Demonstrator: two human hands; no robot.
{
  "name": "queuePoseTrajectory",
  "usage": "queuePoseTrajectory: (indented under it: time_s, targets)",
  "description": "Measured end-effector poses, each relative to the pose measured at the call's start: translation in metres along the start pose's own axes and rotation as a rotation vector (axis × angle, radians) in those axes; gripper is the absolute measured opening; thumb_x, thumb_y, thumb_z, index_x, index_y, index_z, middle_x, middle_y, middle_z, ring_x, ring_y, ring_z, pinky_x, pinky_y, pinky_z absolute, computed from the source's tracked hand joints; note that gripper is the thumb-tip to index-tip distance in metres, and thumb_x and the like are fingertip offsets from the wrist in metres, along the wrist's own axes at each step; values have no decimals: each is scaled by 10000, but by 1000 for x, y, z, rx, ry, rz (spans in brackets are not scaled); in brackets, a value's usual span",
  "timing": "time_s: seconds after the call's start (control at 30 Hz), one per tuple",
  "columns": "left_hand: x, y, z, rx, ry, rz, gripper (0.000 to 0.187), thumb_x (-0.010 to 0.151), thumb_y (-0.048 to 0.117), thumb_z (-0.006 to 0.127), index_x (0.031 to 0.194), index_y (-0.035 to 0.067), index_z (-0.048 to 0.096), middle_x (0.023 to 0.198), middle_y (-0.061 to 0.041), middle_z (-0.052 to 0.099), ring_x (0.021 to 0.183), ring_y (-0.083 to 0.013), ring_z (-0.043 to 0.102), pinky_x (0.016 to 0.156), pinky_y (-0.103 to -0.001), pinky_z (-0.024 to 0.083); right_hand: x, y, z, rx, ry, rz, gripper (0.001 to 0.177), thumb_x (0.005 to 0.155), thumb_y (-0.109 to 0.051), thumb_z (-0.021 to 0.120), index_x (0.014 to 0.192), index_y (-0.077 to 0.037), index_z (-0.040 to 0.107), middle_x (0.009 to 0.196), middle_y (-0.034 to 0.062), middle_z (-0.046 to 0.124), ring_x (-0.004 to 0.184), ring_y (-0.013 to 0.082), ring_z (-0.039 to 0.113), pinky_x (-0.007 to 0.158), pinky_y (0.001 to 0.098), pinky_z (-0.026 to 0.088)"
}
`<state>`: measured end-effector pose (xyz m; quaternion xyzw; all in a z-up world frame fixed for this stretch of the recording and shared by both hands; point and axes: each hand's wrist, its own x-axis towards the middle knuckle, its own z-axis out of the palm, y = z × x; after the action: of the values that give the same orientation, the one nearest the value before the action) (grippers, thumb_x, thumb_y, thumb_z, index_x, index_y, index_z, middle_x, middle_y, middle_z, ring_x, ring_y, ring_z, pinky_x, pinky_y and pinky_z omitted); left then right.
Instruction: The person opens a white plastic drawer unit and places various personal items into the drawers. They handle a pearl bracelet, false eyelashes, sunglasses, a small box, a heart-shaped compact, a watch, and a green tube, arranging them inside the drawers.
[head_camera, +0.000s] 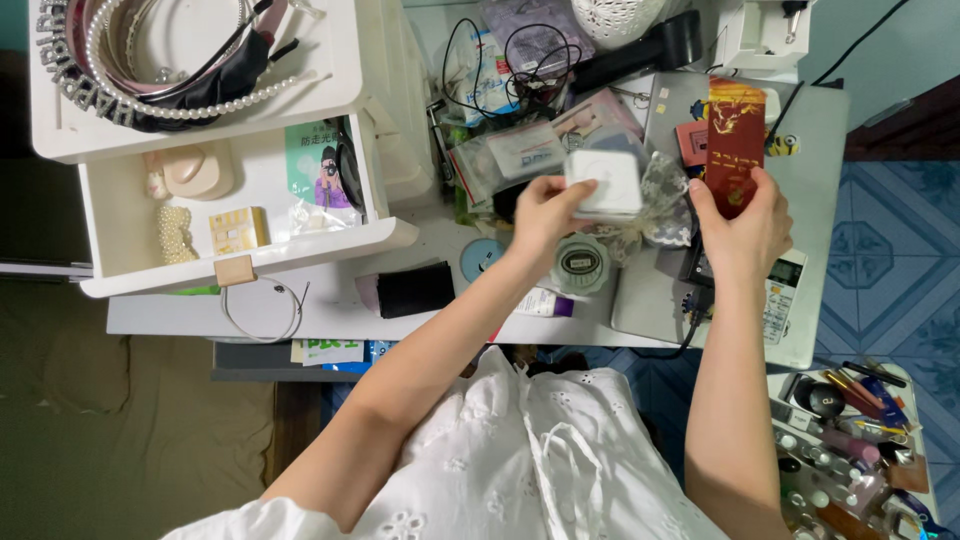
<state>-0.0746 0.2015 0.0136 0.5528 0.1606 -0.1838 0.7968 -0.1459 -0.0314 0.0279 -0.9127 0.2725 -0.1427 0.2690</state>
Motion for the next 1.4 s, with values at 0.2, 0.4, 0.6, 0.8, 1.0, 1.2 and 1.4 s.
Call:
queuePoseTrajectory:
  time_s: [0.2,0.4,0.6,0.8,1.0,1.2,1.4]
  targets:
    - [29,-50,74,282,170,140,550,790,240,796,1201,-30,551,1018,-174,680,897,-288,698,765,-391,573,-11,14,5,193,-53,-81,603,1073,-448,682,1453,-1,544,1504,266,522,1380,425,516,1150,483,424]
    - [36,-42,63,605,36,360,370,891,287,763,1132,19,679,1000,-167,736,960,-322,726,883,-395,555,-54,-3,-4,194,83,-257,543,975,-234,773,1392,37,556,1487,277,522,1384,455,489,1159,498,388]
    - [-2,2,-19,957,169,736,251,855,111,723,1103,80,696,1210,-121,709,1208,-343,620,1053,-419,506,-58,-59,19,217,32,-460,366,940,-137,777,1271,-33,663,1420,185,617,1411,448,498,1175,511,397]
    - [-2,38,-82,1386,154,921,542,857,154,729,1367,69,565,1467,-182,534,1380,-407,453,1138,-564,339,-27,-107,55,109,50,-562,175,916,-189,805,1070,-110,781,1167,105,648,1181,355,526,1023,476,428]
    - [-22,28,-94,1420,211,795,581,906,184,700,1441,63,510,1528,-196,492,1422,-405,431,1177,-536,334,18,-136,106,-305,63,-591,387,798,-444,857,967,-100,801,1070,119,661,1098,331,514,943,462,377]
    - [-36,36,-97,1467,196,660,697,824,206,728,1445,11,476,1540,-236,419,1410,-449,386,1156,-574,290,43,-141,138,-437,-96,-473,502,732,-553,859,859,-71,806,974,140,735,1056,335,582,925,453,392]
    - [-50,49,-88,1449,145,760,588,883,220,714,1388,27,484,1511,-244,461,1435,-437,401,1195,-541,304,39,-120,132,161,-236,-303,320,894,-374,799,1036,-89,811,918,132,732,897,310,691,858,415,526]
